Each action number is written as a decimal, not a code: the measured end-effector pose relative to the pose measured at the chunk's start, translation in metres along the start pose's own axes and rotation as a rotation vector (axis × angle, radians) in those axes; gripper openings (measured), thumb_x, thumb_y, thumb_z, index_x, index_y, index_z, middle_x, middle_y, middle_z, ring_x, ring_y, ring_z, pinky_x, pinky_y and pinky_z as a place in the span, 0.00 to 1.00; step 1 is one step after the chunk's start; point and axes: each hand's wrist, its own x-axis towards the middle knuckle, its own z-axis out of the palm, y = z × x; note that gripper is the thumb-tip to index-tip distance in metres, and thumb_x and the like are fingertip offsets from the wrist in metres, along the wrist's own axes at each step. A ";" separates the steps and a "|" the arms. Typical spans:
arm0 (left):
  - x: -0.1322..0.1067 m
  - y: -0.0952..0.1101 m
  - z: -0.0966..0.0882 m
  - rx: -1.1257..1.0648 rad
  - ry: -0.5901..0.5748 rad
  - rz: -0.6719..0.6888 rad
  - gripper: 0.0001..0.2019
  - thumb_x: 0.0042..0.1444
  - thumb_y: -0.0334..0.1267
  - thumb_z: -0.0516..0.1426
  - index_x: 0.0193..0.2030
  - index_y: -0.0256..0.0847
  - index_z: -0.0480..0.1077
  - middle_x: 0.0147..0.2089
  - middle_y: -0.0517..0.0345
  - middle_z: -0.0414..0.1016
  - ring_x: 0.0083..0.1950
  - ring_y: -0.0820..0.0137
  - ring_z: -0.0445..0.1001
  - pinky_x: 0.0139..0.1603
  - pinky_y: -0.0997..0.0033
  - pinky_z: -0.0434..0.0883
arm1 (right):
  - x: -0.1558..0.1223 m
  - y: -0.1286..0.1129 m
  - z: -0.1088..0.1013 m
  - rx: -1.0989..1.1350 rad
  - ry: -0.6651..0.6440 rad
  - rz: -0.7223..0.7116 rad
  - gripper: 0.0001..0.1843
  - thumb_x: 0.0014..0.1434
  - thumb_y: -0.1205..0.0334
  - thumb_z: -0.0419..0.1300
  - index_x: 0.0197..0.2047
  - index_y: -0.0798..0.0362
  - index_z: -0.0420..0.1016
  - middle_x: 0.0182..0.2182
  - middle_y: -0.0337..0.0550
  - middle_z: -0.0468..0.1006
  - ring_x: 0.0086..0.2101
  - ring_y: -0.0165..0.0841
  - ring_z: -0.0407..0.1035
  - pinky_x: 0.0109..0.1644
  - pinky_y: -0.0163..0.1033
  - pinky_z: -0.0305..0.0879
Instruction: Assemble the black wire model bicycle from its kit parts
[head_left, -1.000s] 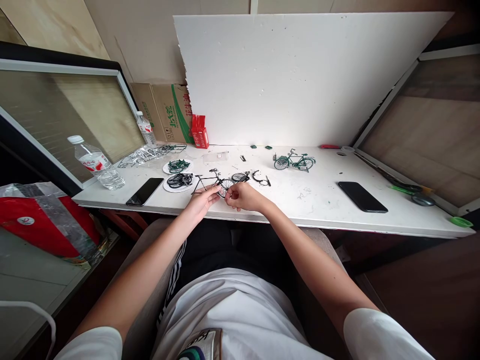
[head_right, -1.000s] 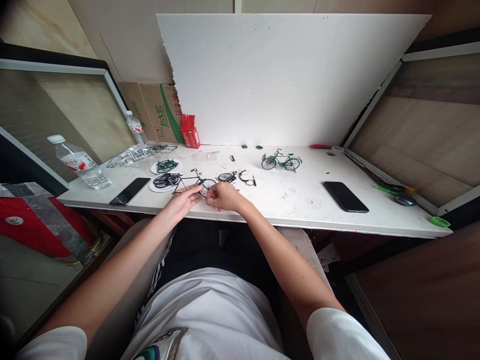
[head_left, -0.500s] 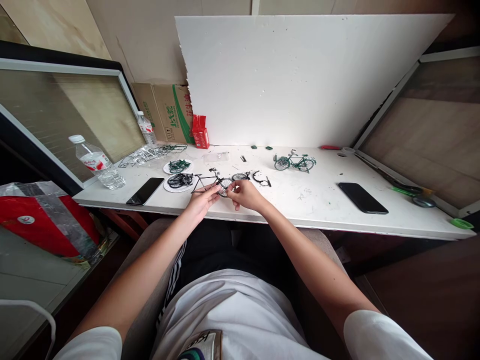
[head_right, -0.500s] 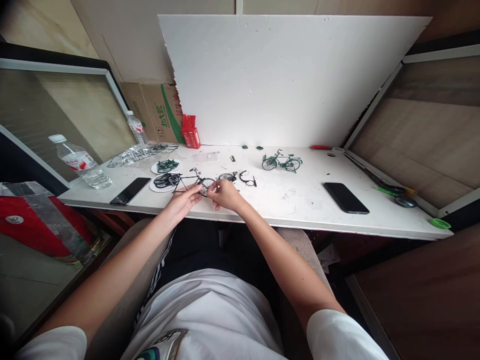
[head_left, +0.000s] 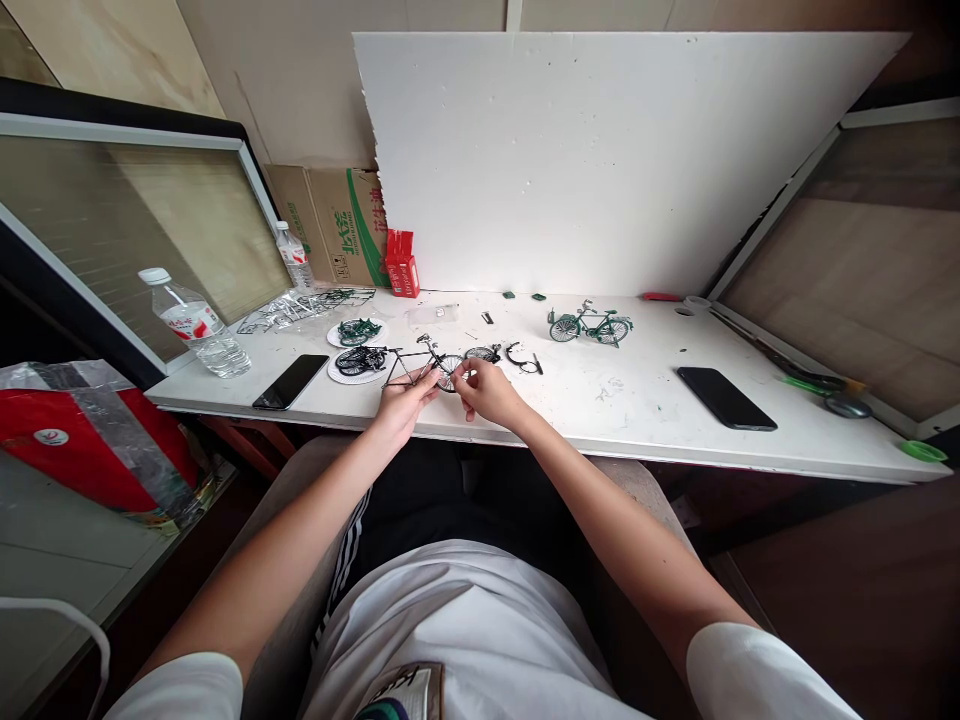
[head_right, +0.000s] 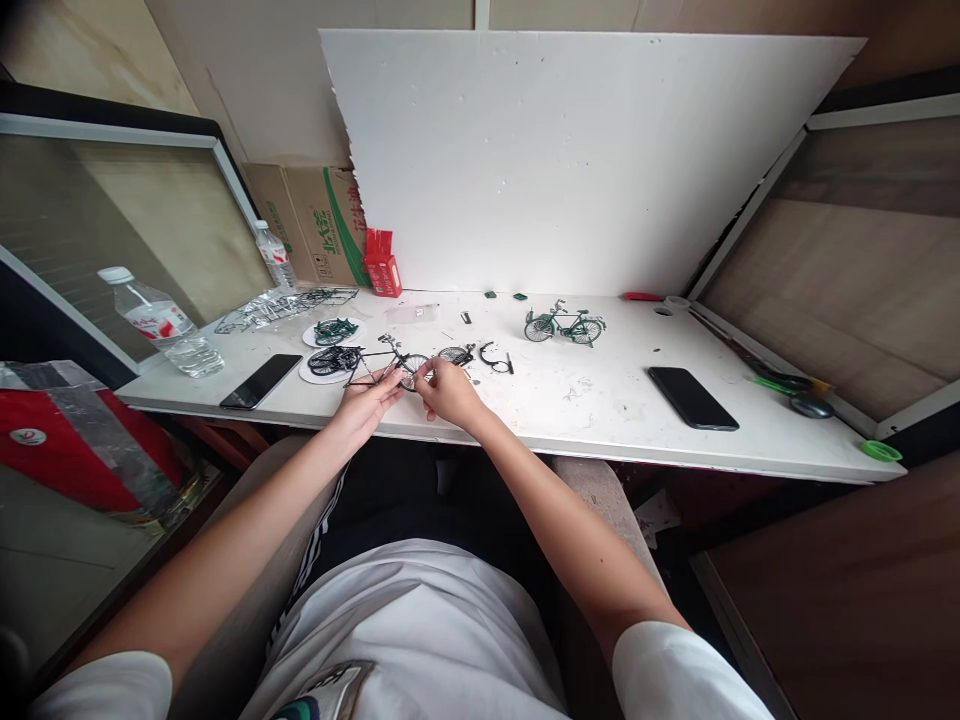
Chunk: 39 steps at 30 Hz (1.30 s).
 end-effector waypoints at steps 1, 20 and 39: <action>0.001 -0.001 -0.001 -0.003 0.006 0.007 0.19 0.41 0.35 0.79 0.41 0.37 0.84 0.44 0.51 0.86 0.46 0.66 0.82 0.55 0.65 0.75 | 0.000 0.001 0.001 -0.006 0.013 -0.005 0.06 0.71 0.59 0.61 0.42 0.50 0.68 0.20 0.33 0.76 0.19 0.32 0.75 0.32 0.35 0.68; 0.001 0.000 0.000 -0.001 0.022 0.030 0.21 0.39 0.37 0.80 0.40 0.37 0.83 0.44 0.50 0.85 0.43 0.67 0.80 0.52 0.64 0.74 | 0.020 0.031 0.008 0.306 0.061 -0.050 0.24 0.59 0.38 0.67 0.40 0.51 0.74 0.36 0.44 0.80 0.32 0.34 0.72 0.24 0.35 0.64; -0.002 0.007 -0.008 0.119 -0.185 -0.039 0.21 0.44 0.42 0.79 0.43 0.37 0.83 0.50 0.45 0.86 0.51 0.58 0.84 0.62 0.53 0.77 | 0.017 0.030 0.013 0.216 0.099 -0.111 0.23 0.62 0.38 0.65 0.41 0.53 0.76 0.35 0.41 0.78 0.34 0.32 0.70 0.31 0.33 0.66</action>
